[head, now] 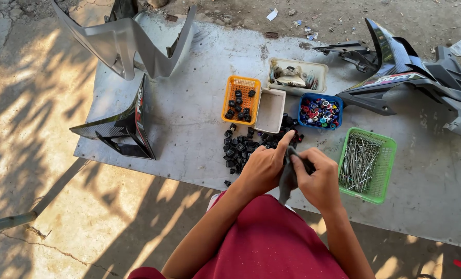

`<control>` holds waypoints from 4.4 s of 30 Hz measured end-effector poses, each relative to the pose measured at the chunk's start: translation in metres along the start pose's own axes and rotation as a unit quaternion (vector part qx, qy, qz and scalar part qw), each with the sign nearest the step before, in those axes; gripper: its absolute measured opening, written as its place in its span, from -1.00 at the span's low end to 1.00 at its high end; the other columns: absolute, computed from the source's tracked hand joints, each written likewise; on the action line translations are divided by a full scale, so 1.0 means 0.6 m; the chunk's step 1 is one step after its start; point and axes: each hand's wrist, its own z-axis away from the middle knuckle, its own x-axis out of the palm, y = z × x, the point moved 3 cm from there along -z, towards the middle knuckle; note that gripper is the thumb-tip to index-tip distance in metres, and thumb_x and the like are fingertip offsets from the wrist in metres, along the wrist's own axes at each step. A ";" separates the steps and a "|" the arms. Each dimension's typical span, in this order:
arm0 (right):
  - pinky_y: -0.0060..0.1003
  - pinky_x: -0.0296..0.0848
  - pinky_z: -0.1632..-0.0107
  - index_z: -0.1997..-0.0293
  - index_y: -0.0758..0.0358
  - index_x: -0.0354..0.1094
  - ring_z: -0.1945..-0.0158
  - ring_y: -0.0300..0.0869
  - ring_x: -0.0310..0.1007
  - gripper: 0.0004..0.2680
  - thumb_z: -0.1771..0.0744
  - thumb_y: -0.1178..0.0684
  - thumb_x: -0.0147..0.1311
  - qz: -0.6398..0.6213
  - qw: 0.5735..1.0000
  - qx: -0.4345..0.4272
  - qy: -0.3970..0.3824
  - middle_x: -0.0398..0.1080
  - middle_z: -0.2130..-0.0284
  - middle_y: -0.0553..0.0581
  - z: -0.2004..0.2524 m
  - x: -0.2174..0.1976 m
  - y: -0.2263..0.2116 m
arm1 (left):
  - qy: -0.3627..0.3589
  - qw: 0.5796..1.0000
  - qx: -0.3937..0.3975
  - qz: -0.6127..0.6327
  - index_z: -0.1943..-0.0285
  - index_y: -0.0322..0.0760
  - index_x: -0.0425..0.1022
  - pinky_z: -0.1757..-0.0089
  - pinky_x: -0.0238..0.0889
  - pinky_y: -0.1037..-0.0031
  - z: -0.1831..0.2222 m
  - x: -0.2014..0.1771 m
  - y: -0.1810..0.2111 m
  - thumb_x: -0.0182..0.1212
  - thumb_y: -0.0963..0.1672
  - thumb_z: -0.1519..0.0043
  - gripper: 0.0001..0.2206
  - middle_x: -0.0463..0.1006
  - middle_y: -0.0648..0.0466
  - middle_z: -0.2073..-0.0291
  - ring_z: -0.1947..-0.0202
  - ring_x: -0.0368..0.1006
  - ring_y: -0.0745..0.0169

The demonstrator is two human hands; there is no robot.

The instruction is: Cleaning small plastic motorcycle fairing fasteners or clips using a cloth.

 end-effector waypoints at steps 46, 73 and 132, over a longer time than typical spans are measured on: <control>-0.23 0.42 0.26 0.08 0.44 0.48 0.33 0.03 0.47 -0.87 -0.31 0.33 0.12 0.028 0.997 -0.074 0.026 0.45 0.29 0.28 0.024 0.044 -0.036 | 0.196 0.920 -0.202 0.274 -0.17 -0.39 0.34 0.05 0.26 0.46 0.013 0.037 -0.038 -0.35 0.03 -0.59 -0.57 0.45 -0.04 0.14 0.18 0.35 0.25; -0.26 0.38 0.31 0.08 0.43 0.50 0.42 -0.05 0.44 -0.86 -0.32 0.36 0.08 -0.034 0.999 0.014 -0.003 0.42 0.39 0.22 0.005 0.062 0.010 | 0.071 0.896 -0.307 0.314 -0.22 -0.38 0.33 0.25 0.30 0.42 -0.006 0.032 -0.032 -0.14 -0.02 -0.43 -0.64 0.48 -0.08 0.40 0.35 0.38 0.27; -0.18 0.49 0.13 0.17 0.38 0.47 0.21 0.06 0.51 -0.88 -0.26 0.29 0.23 0.050 0.995 0.073 0.050 0.44 0.19 0.26 0.055 0.176 0.233 | 0.136 0.789 -0.438 0.408 -0.12 -0.32 0.39 0.01 0.25 0.49 0.106 0.255 -0.186 -0.29 0.02 -0.51 -0.60 0.44 0.05 0.12 0.10 0.32 0.31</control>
